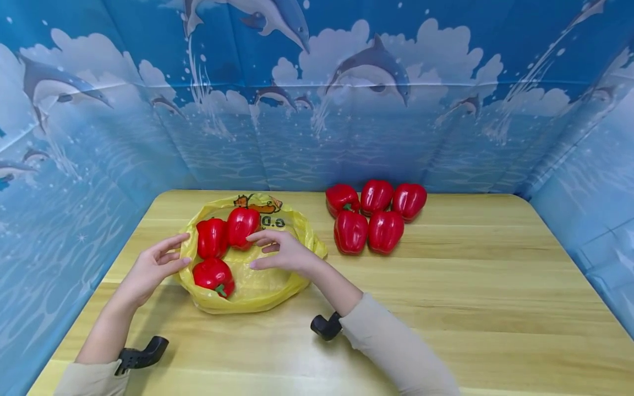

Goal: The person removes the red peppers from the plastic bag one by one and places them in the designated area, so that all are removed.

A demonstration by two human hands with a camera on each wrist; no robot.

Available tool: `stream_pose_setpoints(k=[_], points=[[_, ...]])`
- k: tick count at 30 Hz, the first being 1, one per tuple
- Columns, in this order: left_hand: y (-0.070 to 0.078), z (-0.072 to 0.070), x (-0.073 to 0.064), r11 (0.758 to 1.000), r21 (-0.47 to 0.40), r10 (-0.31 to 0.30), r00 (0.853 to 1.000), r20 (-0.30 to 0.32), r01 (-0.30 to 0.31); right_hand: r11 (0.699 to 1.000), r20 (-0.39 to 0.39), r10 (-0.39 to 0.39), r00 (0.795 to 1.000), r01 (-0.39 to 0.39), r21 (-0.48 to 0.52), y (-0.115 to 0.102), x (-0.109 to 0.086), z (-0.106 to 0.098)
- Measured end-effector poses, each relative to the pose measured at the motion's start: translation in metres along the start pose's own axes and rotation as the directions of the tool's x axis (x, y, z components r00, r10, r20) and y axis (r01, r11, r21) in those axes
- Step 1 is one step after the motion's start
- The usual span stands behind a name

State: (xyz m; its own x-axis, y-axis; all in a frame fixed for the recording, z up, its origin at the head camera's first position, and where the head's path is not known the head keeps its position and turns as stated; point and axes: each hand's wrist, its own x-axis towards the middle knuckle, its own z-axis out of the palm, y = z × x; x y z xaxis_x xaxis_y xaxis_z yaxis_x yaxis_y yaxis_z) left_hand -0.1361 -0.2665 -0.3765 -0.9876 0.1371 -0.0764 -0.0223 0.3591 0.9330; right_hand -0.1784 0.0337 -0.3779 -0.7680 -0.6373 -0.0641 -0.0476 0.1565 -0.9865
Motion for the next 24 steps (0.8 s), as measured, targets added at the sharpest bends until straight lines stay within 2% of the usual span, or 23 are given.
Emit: stream_pose_setpoints(k=[11,17,24], points=[[0.0,0.003,-0.001,1.0,-0.001,0.005,1.0,-0.014,-0.005,0.998,0.021,0.045,0.999,-0.046,0.039,0.008,0.025,0.036],[-0.004,0.004,-0.003,1.0,-0.006,0.013,1.0,-0.019,-0.013,0.996,-0.008,0.087,0.996,-0.087,0.037,0.014,0.035,0.052],[-0.004,0.006,-0.004,1.0,-0.012,0.022,1.0,-0.022,-0.022,0.993,-0.043,0.109,0.993,-0.106,0.056,0.018,0.041,0.061]])
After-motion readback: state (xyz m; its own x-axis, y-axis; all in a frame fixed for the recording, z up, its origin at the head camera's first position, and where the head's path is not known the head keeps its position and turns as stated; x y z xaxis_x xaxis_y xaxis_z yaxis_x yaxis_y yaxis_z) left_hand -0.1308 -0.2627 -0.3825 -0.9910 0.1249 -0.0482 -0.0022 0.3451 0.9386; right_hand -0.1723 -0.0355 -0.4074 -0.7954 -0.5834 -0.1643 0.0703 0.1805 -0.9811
